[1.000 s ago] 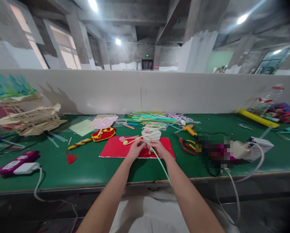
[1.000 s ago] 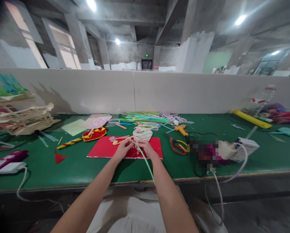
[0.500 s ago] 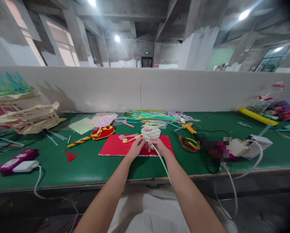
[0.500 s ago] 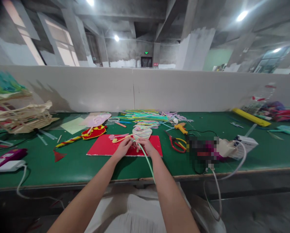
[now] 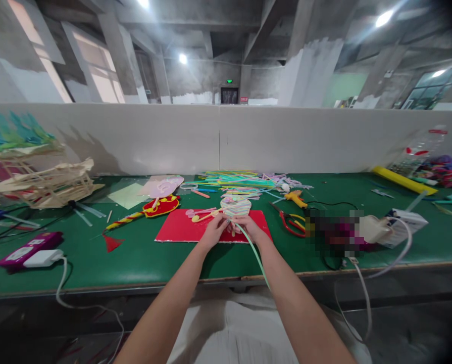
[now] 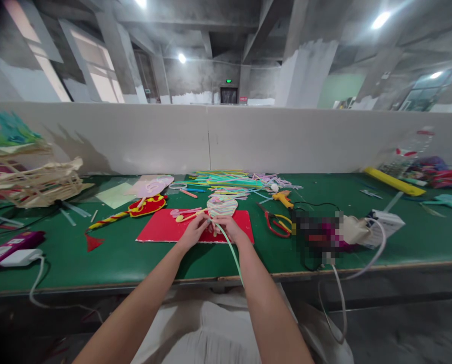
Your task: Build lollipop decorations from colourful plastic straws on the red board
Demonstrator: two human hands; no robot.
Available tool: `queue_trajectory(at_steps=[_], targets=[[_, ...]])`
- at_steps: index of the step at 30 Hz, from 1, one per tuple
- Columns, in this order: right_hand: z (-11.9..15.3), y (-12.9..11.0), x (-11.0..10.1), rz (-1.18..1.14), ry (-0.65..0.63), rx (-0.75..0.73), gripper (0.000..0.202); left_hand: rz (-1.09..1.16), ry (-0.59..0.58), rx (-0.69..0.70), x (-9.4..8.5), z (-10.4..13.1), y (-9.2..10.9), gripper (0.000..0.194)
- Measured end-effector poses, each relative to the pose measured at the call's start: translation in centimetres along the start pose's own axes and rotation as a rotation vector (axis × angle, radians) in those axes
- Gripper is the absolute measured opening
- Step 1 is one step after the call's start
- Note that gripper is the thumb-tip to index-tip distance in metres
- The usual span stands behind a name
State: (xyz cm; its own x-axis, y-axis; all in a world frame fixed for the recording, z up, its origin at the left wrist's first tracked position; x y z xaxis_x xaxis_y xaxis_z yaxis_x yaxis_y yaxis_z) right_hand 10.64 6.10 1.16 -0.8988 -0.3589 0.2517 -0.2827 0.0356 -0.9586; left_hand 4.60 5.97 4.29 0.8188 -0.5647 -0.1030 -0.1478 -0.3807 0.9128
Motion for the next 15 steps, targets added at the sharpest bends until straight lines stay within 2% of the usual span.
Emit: queue_trajectory(at_steps=[9, 15], targets=[[0.08, -0.18, 0.14, 0.024, 0.003, 0.012, 0.014, 0.007, -0.070, -0.016, 1.00, 0.22, 0.11, 0.025], [0.11, -0.14, 0.33, 0.008, -0.029, 0.006, 0.014, -0.054, -0.064, -0.015, 0.95, 0.26, 0.12, 0.026]])
Point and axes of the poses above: each hand's wrist, its own z-axis away from the middle knuckle, its own x-axis out of the palm, y = z × x, the point moved 10 cm from there along -z, towards the middle knuckle, and after that the axes turned 7 degrees about z, right-handed, at the moved point
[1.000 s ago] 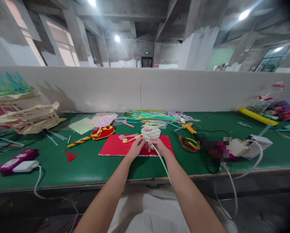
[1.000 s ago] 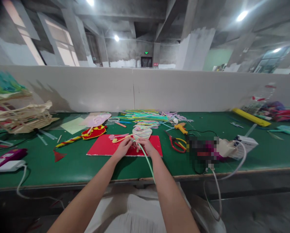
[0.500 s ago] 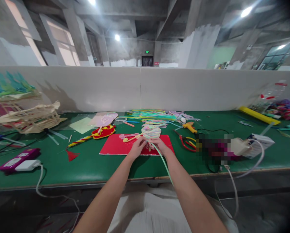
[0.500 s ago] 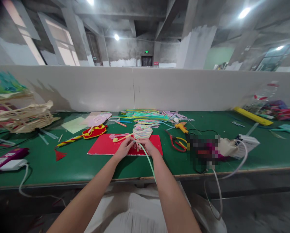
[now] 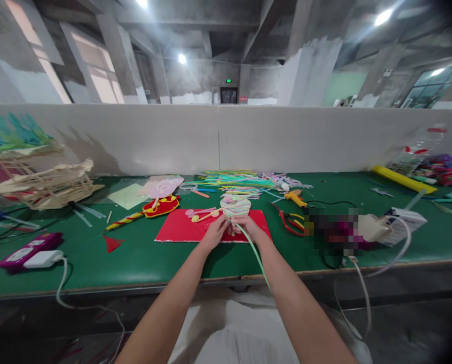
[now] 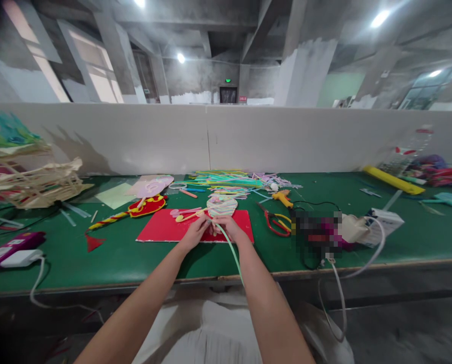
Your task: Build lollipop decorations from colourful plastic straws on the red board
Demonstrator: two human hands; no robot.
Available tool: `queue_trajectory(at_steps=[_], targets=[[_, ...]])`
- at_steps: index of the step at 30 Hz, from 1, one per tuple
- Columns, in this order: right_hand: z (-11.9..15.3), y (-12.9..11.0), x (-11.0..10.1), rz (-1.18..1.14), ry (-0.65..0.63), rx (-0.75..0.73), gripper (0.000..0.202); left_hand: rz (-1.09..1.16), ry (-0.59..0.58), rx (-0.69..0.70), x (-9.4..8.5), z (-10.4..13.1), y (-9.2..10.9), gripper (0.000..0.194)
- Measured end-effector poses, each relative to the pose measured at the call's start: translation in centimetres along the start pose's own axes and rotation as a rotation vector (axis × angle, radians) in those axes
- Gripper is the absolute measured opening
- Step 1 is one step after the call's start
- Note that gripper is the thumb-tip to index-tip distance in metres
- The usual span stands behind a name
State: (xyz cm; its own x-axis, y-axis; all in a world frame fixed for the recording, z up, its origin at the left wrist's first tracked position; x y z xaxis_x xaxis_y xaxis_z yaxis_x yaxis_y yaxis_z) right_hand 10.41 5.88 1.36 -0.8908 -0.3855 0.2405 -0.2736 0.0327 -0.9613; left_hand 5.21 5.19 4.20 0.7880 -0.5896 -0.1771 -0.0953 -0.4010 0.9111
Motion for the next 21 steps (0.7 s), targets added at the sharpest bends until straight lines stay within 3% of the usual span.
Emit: queue_trajectory(at_steps=[11, 21], targets=[[-0.2, 0.5, -0.6, -0.006, 0.020, -0.001, 0.014, -0.209, 0.101, -0.095, -0.8, 0.3, -1.4, 0.027], [-0.3, 0.9, -0.9, 0.008, 0.047, 0.015, 0.013, -0.247, 0.168, -0.079, -1.3, 0.4, -0.9, 0.023]])
Point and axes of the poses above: each hand's wrist, its own z-axis away from the middle knuckle, its own x-axis out of the palm, y = z × x, the point moved 10 cm from there along -z, towards the middle knuckle, and after that the axes turned 7 degrees about z, right-handed, at the moved point
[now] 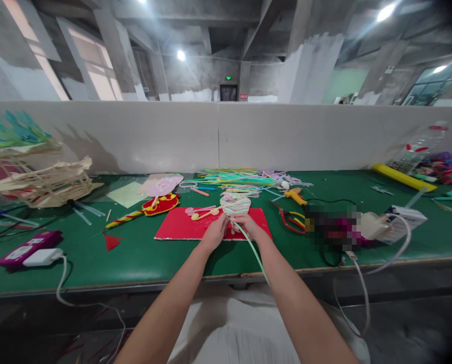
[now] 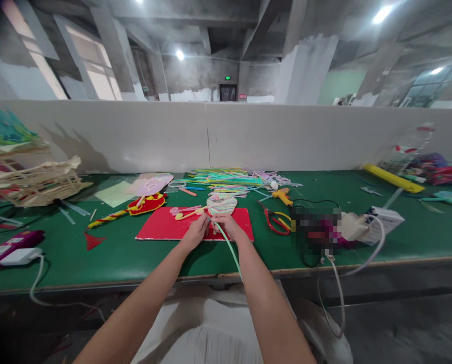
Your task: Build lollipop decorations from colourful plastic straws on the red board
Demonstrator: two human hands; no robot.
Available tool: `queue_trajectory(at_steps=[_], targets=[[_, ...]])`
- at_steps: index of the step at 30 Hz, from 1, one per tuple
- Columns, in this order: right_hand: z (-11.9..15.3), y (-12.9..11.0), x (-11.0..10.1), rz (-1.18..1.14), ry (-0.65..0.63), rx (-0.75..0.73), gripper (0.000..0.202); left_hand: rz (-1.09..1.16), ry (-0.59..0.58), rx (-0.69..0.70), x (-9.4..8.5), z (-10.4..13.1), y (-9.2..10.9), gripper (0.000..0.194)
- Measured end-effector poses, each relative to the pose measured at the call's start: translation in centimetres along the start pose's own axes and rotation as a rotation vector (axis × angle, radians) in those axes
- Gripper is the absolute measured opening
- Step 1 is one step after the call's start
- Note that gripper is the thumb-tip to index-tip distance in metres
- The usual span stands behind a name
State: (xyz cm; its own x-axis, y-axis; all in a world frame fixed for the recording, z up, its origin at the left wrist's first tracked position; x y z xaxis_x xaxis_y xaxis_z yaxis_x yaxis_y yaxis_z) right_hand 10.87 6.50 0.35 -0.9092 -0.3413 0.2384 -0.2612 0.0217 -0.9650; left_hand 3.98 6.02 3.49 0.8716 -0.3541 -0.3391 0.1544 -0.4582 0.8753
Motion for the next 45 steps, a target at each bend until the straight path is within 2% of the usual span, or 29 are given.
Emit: queue_trajectory(at_steps=[13, 19, 22, 27, 36, 45], targets=[[-0.1, 0.5, -0.4, 0.031, 0.051, 0.041, 0.014, -0.059, -0.008, -0.024, 0.2, 0.1, -0.1, 0.026], [-0.1, -0.2, -0.4, -0.014, 0.064, -0.008, 0.014, 0.060, 0.042, -0.006, -0.2, -0.4, -0.7, 0.028], [-0.1, -0.4, -0.3, -0.008, 0.049, -0.036, 0.014, 0.078, 0.011, 0.026, 0.0, -0.5, -0.6, 0.029], [-0.1, -0.5, -0.2, -0.015, 0.024, -0.044, 0.014, 0.038, -0.029, 0.046, 0.2, -0.3, -0.1, 0.027], [-0.2, -0.3, -0.3, -0.011, 0.016, -0.042, 0.013, -0.110, -0.042, 0.032, 0.4, -0.2, -0.4, 0.025], [-0.2, -0.3, -0.6, -0.043, 0.019, -0.046, 0.011, -0.134, -0.060, 0.063, 0.6, -0.2, -0.1, 0.024]])
Point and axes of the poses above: each hand's wrist, its own z-axis away from the middle knuckle, its own x-axis out of the palm, y = z × x, the point moved 10 cm from there along -z, towards the middle knuckle, and after that the axes turned 7 degrees about z, right-handed, at the moved point
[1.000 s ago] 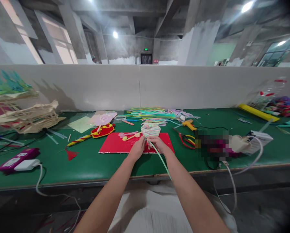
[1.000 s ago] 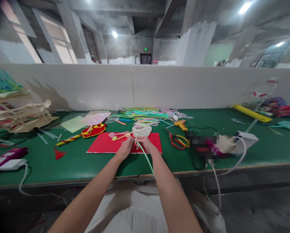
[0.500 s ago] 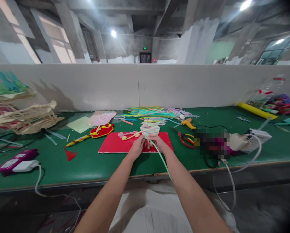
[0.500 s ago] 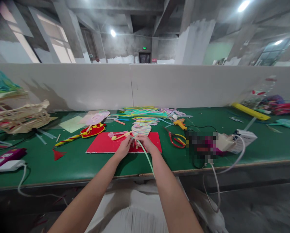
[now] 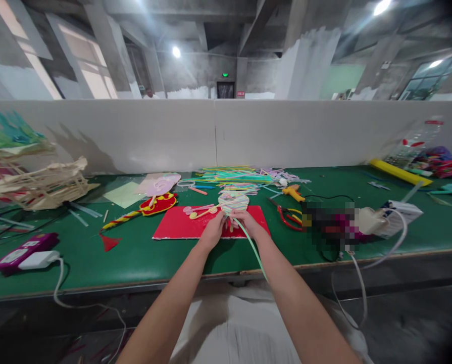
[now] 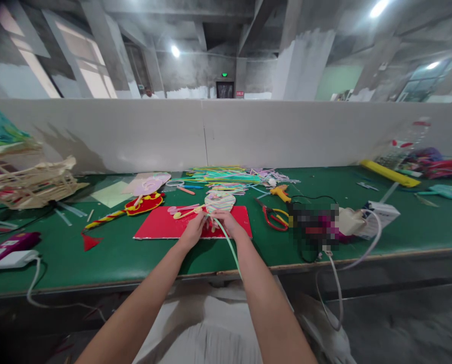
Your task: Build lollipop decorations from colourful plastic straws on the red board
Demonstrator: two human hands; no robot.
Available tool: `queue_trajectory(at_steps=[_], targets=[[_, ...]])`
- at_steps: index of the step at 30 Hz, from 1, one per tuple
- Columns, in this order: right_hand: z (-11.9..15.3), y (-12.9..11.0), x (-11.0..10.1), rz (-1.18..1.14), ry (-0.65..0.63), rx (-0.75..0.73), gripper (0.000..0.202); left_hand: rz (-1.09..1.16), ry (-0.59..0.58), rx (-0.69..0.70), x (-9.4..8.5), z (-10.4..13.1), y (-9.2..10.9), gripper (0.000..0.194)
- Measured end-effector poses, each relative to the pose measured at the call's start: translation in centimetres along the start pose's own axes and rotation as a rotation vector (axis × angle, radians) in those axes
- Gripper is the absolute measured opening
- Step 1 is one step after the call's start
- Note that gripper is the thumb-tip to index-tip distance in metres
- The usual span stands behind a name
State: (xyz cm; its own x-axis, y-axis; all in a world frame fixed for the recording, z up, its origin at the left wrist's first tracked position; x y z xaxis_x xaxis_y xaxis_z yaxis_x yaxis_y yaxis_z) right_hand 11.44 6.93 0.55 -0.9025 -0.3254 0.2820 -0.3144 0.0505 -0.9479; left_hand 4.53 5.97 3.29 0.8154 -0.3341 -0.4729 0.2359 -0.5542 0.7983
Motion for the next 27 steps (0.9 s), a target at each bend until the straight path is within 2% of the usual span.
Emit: queue_trajectory(at_steps=[14, 27], targets=[[-0.02, 0.29, 0.10, 0.011, -0.004, 0.005, 0.008, -0.094, 0.014, -0.057, 0.03, 0.20, -0.91, 0.026], [0.15, 0.15, 0.03, 0.030, 0.043, 0.027, 0.013, -0.309, -0.029, -0.142, 0.14, 0.37, -0.55, 0.033]])
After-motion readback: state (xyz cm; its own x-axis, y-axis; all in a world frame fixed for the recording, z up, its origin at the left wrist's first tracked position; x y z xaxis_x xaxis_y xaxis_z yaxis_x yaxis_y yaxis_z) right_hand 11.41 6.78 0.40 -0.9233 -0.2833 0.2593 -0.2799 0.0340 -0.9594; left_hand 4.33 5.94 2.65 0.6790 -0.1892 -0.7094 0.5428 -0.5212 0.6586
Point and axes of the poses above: each hand's wrist, its own z-axis away from the middle knuckle, its own x-axis out of the palm, y = z × x, the point moved 10 cm from there along -z, towards the middle knuckle, and after that the axes turned 7 degrees about z, right-handed, at the moved point
